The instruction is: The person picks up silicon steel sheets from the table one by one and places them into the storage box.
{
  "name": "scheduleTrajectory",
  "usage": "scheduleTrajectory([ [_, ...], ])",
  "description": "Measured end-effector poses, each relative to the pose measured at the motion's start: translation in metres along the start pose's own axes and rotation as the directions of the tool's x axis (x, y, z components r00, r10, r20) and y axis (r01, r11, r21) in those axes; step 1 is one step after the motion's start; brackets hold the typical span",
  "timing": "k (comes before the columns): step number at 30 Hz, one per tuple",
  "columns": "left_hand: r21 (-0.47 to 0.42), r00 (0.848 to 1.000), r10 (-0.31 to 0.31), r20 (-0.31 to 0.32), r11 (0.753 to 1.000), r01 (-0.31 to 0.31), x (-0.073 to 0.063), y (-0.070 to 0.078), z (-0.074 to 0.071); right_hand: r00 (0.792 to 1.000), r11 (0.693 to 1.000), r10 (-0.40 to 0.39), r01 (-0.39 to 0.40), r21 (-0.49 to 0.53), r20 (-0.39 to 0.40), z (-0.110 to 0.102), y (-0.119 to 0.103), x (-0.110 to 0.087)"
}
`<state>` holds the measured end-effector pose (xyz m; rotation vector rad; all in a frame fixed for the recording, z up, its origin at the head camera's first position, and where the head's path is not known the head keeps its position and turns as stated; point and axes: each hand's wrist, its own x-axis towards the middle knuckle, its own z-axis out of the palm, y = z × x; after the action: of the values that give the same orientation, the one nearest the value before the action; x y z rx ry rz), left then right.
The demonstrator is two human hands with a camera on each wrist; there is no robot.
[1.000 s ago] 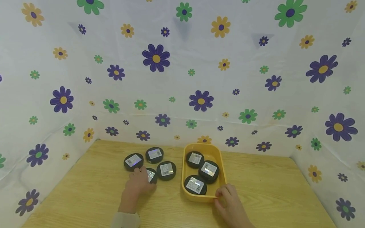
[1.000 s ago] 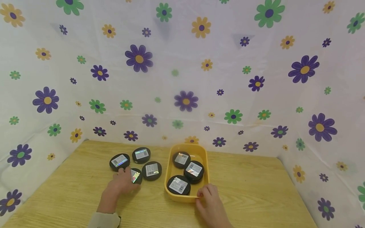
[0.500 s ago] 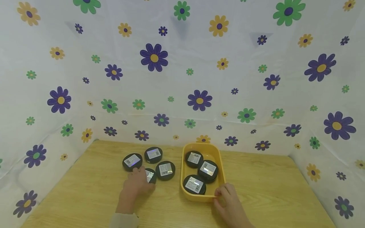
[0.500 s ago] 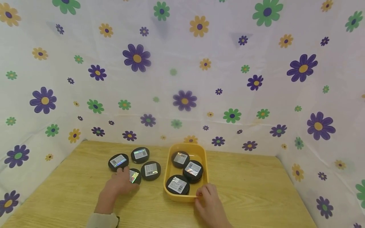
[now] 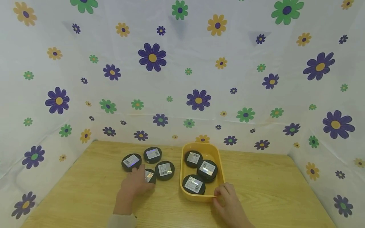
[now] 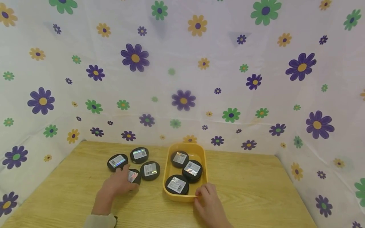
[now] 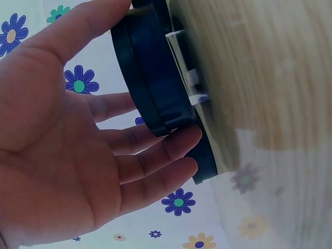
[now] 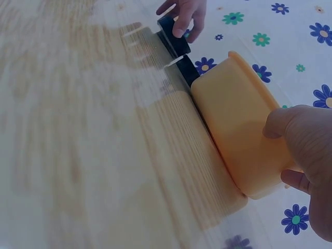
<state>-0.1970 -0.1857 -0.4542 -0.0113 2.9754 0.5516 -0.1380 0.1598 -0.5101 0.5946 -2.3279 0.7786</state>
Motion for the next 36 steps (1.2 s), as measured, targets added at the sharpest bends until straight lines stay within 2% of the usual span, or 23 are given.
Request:
scheduleTrajectory([
  [12, 0.021, 0.999, 0.018, -0.027, 1.000, -0.017, -0.001, 0.001, -0.008, 1.000, 1.000, 0.000, 0.000, 0.002, -0.010, -0.001, -0.001, 0.000],
  [26, 0.028, 0.994, 0.057, -0.094, 0.998, -0.054, -0.004, 0.009, -0.017, 1.000, 1.000, -0.019, 0.019, 0.012, -0.017, -0.001, -0.002, 0.001],
  [36, 0.038, 0.994, 0.056, -0.095, 0.998, -0.053, -0.003, 0.016, -0.019, 1.000, 0.999, -0.017, 0.018, 0.028, -0.018, 0.000, -0.001, 0.001],
])
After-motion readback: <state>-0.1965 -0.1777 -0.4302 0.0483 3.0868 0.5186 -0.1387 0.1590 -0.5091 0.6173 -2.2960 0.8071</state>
